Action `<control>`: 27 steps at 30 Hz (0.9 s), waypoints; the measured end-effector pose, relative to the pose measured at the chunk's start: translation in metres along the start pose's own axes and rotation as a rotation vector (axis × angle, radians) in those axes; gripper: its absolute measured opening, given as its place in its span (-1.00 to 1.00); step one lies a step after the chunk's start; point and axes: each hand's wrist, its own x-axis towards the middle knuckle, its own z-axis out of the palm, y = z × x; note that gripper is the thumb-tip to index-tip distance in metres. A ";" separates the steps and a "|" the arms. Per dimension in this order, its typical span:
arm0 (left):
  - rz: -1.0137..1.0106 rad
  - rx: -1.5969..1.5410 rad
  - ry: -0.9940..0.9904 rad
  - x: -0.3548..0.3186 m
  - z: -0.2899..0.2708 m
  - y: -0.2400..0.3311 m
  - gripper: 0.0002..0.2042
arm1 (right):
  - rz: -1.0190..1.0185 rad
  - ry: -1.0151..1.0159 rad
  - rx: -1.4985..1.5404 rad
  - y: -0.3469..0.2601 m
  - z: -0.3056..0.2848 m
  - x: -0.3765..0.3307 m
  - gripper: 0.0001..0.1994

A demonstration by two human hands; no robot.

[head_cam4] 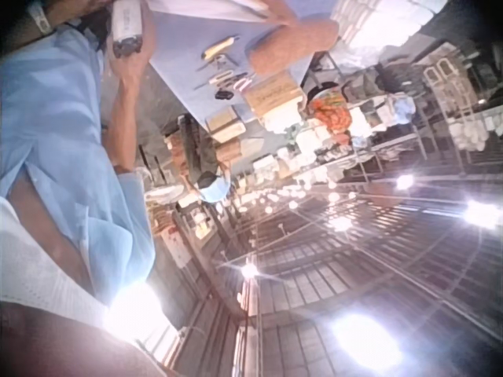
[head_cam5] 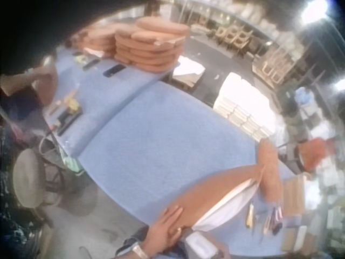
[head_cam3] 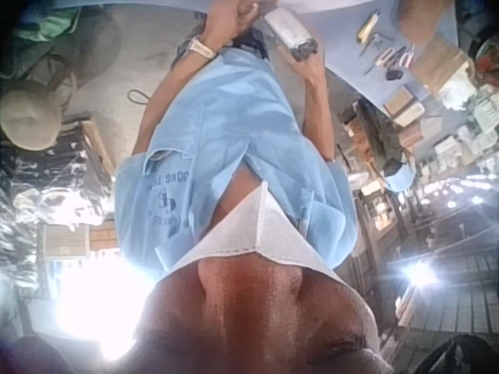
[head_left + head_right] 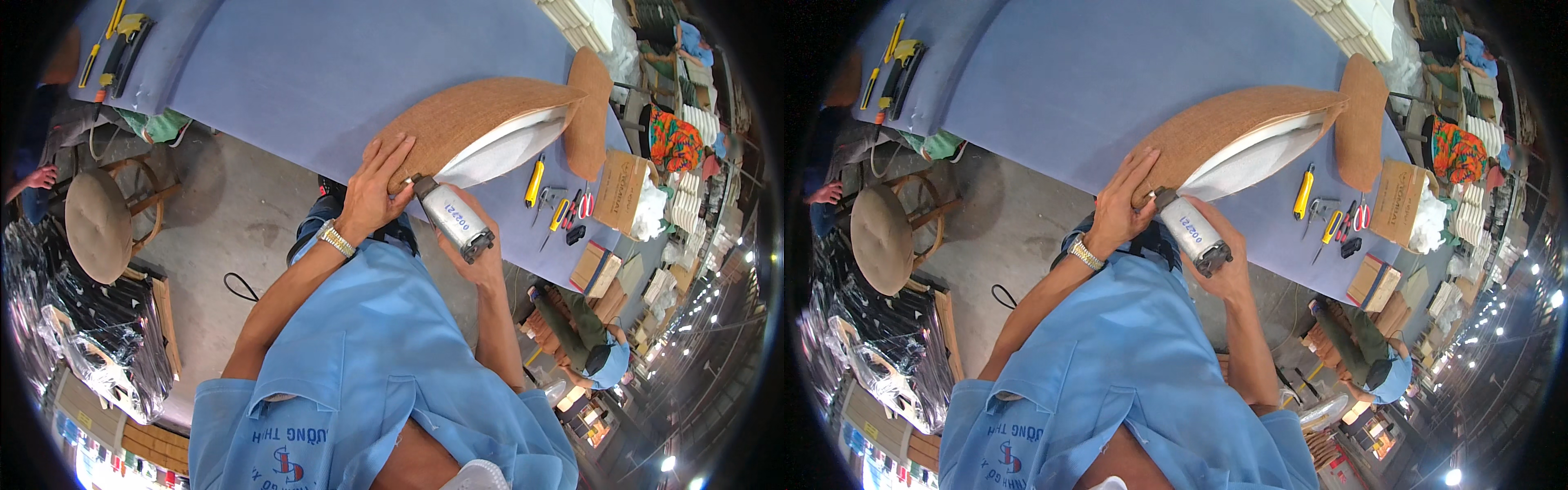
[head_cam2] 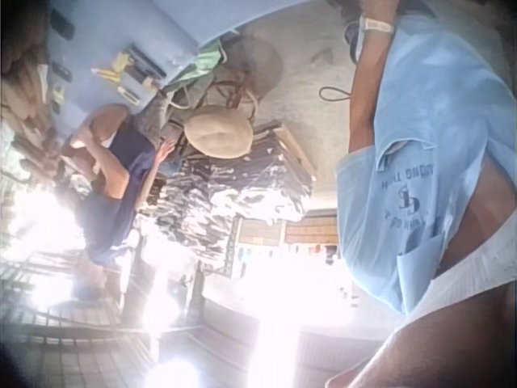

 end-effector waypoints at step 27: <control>-0.093 -0.013 -0.137 0.002 -0.011 0.009 -0.07 | 0.118 -0.081 -0.037 -0.004 0.005 0.015 -0.36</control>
